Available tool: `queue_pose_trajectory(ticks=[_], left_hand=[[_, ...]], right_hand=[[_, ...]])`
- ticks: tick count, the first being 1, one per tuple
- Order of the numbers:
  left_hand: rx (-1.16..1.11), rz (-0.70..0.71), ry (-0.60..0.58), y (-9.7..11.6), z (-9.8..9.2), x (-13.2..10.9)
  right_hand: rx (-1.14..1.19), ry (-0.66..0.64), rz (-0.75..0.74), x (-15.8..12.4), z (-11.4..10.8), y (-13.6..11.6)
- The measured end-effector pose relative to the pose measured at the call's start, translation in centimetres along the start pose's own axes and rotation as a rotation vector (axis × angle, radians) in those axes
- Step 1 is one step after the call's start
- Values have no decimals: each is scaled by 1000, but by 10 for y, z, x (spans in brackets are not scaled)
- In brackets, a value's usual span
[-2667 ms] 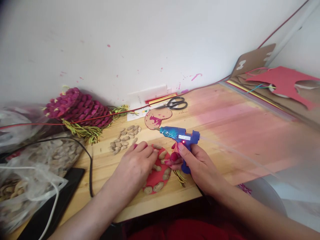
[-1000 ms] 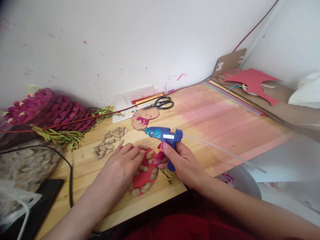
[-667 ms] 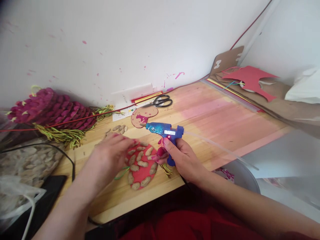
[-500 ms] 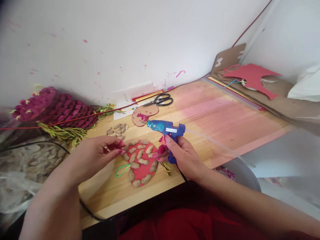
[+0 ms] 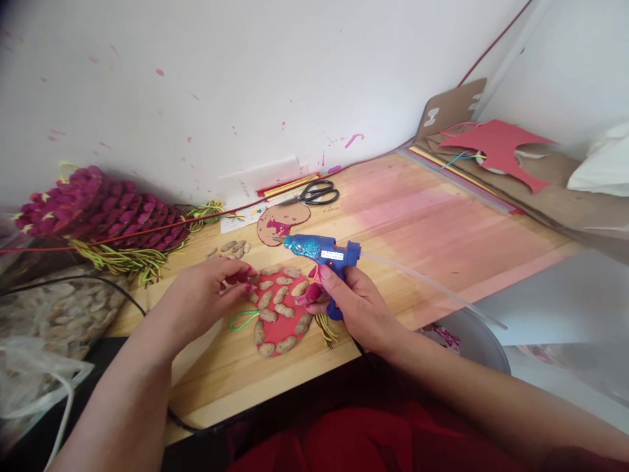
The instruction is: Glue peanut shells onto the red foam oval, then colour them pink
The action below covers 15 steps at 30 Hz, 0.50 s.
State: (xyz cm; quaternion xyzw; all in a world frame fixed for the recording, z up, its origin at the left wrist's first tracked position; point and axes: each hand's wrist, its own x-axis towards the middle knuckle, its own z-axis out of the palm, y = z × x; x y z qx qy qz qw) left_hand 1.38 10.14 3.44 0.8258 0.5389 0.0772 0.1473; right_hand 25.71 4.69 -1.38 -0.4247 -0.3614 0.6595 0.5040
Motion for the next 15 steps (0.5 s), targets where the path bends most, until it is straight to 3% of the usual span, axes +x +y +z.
queue_pose_trajectory(ticks=[3, 15], left_hand=[[3, 82, 96, -1, 6, 1], [56, 128, 56, 0, 25, 2]], right_hand=[[2, -18, -11, 1, -1, 1], [-5, -16, -6, 1, 0, 0]])
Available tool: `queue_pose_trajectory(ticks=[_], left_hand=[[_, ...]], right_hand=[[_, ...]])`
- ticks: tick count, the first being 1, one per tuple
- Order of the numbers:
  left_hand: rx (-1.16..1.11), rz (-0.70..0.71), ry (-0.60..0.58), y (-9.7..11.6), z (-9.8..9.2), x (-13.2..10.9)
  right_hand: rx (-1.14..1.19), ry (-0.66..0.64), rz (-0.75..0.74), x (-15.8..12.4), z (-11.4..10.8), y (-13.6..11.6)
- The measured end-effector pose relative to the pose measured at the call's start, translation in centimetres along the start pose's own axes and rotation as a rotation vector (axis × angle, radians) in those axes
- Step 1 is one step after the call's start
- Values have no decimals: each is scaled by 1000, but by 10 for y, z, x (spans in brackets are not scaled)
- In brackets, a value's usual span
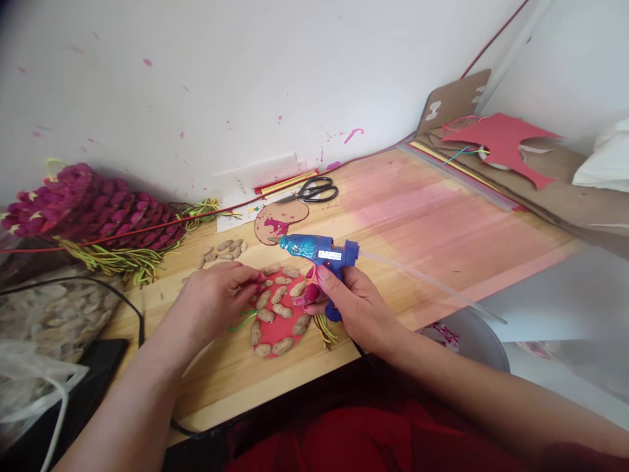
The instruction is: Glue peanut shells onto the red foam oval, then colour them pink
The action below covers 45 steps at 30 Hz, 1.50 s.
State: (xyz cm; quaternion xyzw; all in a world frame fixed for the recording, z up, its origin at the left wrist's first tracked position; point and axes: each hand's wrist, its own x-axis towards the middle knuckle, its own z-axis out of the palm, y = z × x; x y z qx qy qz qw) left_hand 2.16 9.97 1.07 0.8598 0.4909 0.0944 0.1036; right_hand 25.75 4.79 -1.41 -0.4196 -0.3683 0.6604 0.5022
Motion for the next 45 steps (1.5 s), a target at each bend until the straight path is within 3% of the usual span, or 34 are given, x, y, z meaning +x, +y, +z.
queue_pose_trajectory(ticks=[8, 12, 15, 21, 25, 35, 45], left_hand=[[8, 3, 39, 0, 2, 2], [-116, -56, 78, 2, -4, 3], [-427, -214, 107, 4, -11, 4], [-1389, -397, -7, 3, -16, 4], [-1653, -445, -29, 0, -16, 4], [-1775, -457, -42, 1, -20, 4], [-1763, -436, -62, 2, -22, 4]], right_hand=[[23, 2, -9, -1, 1, 1], [20, 6, -44, -2, 0, 3], [-5, -9, -87, -2, -1, 3], [-181, -104, -108, -9, 2, -10], [-282, -132, -208, -15, 5, -19], [-725, -139, -500, -22, 10, -36], [-883, -102, -619, -21, 15, -38]])
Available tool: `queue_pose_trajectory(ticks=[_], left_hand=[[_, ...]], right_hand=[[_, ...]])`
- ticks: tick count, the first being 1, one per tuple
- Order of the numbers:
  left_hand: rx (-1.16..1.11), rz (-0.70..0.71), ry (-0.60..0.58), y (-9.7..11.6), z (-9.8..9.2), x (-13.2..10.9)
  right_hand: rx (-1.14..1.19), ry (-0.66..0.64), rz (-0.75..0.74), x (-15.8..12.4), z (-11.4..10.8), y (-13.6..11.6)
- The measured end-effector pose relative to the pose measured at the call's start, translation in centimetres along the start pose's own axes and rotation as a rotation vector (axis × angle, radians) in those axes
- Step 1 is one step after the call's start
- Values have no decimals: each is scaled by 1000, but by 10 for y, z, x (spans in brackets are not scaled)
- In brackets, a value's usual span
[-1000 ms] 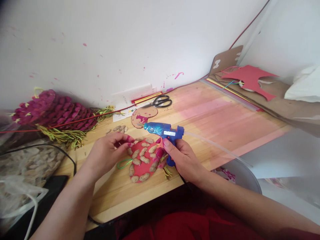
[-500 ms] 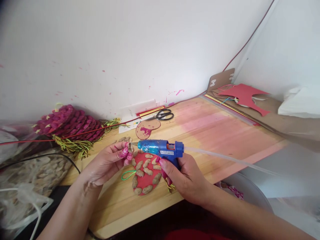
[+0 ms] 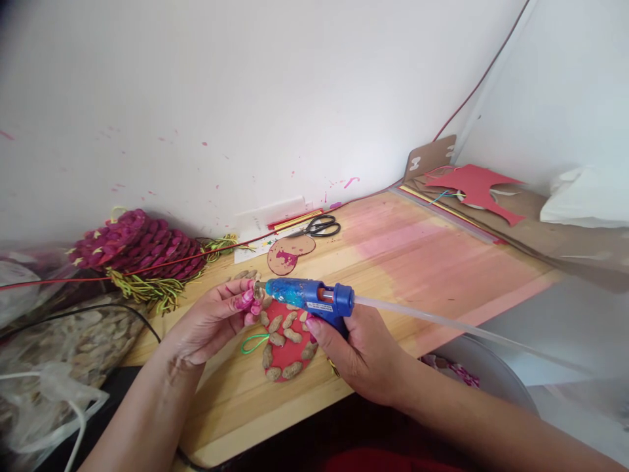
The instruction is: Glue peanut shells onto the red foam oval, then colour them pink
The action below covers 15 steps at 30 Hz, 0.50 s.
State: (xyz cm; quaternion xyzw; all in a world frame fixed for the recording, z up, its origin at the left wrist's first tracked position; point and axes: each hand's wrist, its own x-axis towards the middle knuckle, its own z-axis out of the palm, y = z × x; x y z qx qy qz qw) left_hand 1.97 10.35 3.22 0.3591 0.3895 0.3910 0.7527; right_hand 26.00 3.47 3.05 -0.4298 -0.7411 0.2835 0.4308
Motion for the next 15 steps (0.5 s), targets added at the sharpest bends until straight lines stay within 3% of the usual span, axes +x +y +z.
queue_pose_trajectory(ticks=[15], left_hand=[[-4, -3, 54, 0, 2, -1]], right_hand=[[-28, 18, 5, 0, 1, -2]])
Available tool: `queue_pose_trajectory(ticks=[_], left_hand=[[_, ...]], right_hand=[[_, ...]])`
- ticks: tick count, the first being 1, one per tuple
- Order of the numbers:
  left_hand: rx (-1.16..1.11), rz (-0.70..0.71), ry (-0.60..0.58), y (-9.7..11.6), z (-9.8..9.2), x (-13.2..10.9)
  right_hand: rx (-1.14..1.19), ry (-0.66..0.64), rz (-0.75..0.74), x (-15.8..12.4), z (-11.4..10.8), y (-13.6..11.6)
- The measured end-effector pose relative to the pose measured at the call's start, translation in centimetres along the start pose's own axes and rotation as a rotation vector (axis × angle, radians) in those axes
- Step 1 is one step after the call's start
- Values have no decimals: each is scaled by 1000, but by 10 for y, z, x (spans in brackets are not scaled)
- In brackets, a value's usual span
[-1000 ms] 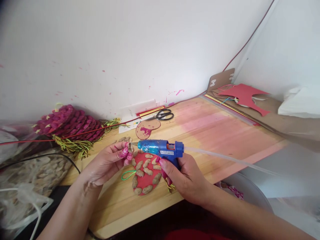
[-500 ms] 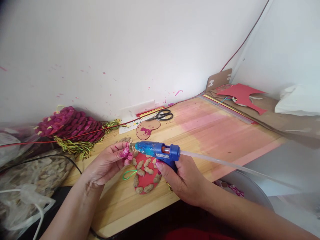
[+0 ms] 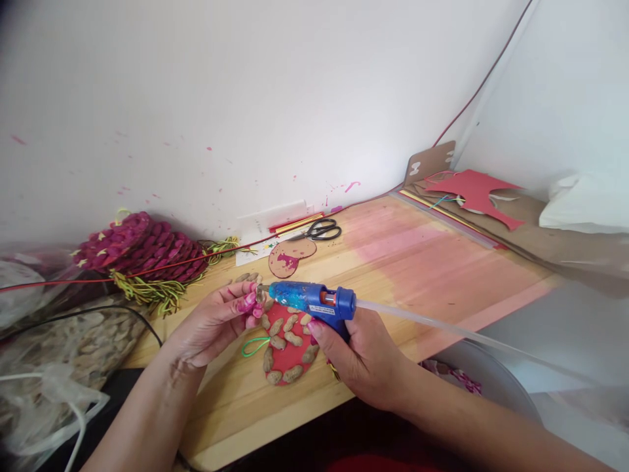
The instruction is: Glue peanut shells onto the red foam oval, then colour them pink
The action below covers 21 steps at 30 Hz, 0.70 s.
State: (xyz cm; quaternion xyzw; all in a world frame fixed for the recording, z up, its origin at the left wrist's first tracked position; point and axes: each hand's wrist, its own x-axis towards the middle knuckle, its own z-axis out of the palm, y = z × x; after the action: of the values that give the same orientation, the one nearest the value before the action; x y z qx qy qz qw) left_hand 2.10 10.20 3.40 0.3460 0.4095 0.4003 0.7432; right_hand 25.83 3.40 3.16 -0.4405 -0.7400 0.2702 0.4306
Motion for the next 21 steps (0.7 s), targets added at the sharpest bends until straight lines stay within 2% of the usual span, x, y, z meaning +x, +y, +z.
queue_pose_trajectory(ticks=[21], left_hand=[[9, 6, -19, -1, -1, 1]], right_hand=[[30, 2, 53, -4, -1, 7]])
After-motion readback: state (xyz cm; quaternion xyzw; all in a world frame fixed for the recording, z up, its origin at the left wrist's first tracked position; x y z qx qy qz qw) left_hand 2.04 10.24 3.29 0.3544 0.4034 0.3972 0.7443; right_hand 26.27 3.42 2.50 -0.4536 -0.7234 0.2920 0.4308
